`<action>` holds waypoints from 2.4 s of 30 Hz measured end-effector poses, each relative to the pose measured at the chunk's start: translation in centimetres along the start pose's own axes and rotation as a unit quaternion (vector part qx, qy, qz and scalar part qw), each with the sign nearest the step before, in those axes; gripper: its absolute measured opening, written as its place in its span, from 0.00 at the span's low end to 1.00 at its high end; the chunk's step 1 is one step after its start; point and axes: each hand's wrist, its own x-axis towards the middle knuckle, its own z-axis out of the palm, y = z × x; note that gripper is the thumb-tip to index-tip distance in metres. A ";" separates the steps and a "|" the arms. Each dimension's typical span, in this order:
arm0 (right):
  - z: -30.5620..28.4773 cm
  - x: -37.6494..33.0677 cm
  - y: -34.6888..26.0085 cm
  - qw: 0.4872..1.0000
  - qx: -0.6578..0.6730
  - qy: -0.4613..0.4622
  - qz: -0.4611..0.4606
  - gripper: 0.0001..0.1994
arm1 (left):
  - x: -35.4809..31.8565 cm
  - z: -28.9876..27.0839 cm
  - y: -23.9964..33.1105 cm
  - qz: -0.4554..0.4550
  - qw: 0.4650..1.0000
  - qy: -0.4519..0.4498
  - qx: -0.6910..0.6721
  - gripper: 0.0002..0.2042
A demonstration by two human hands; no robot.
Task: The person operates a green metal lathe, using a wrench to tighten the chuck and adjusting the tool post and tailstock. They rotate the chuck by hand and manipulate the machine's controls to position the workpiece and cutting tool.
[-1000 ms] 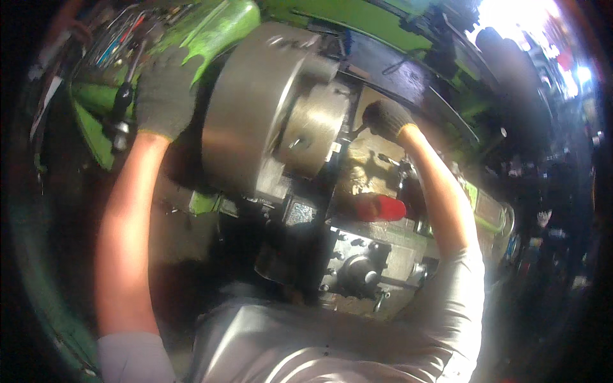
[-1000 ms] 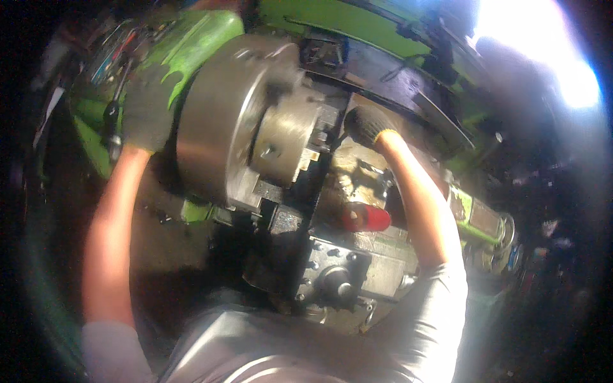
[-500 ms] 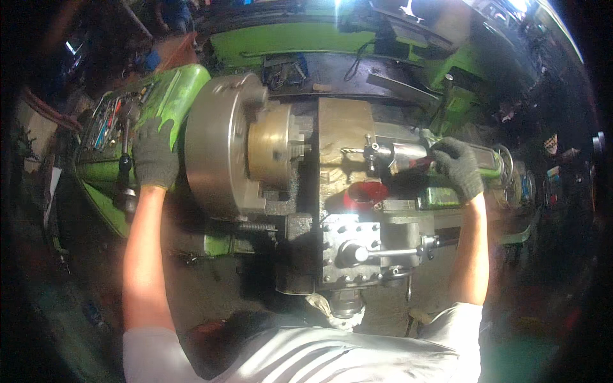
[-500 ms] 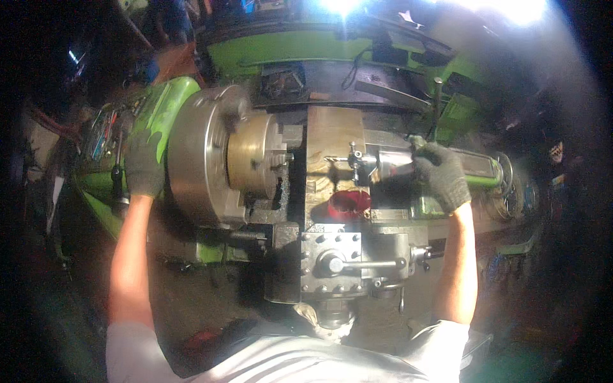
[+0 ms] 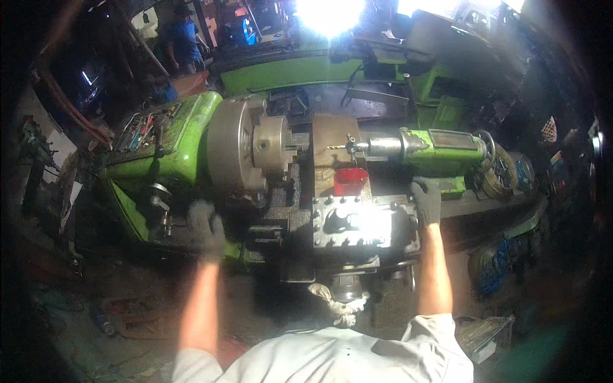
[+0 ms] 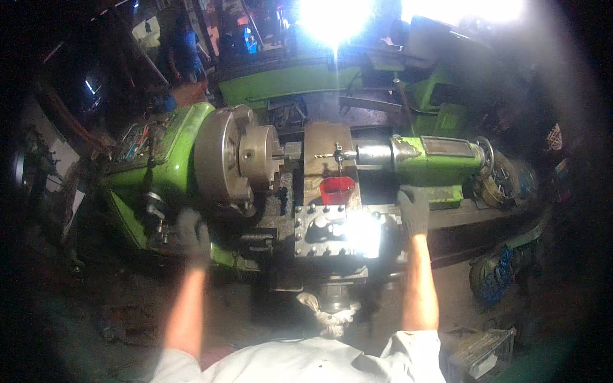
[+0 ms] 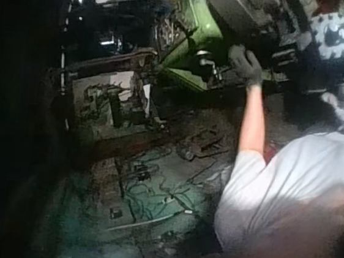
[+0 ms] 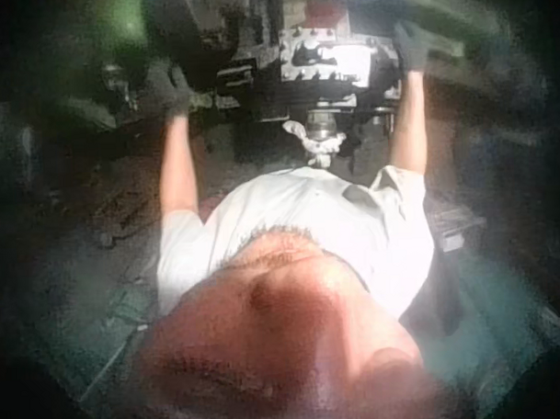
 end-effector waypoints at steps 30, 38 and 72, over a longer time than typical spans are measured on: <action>-7.7 -23.9 5.7 0.981 0.118 -0.100 0.121 0.15 | -49.5 -2.2 9.9 -0.131 0.900 -0.412 0.054 0.10; -15.9 -10.3 13.6 0.995 -0.084 0.044 -0.010 0.18 | -11.1 -6.7 27.5 -0.418 0.862 -0.164 -0.235 0.18; -36.7 27.8 34.5 0.888 -0.323 -0.090 -0.316 0.18 | 2.4 11.9 29.0 -0.389 0.886 -0.240 0.074 0.17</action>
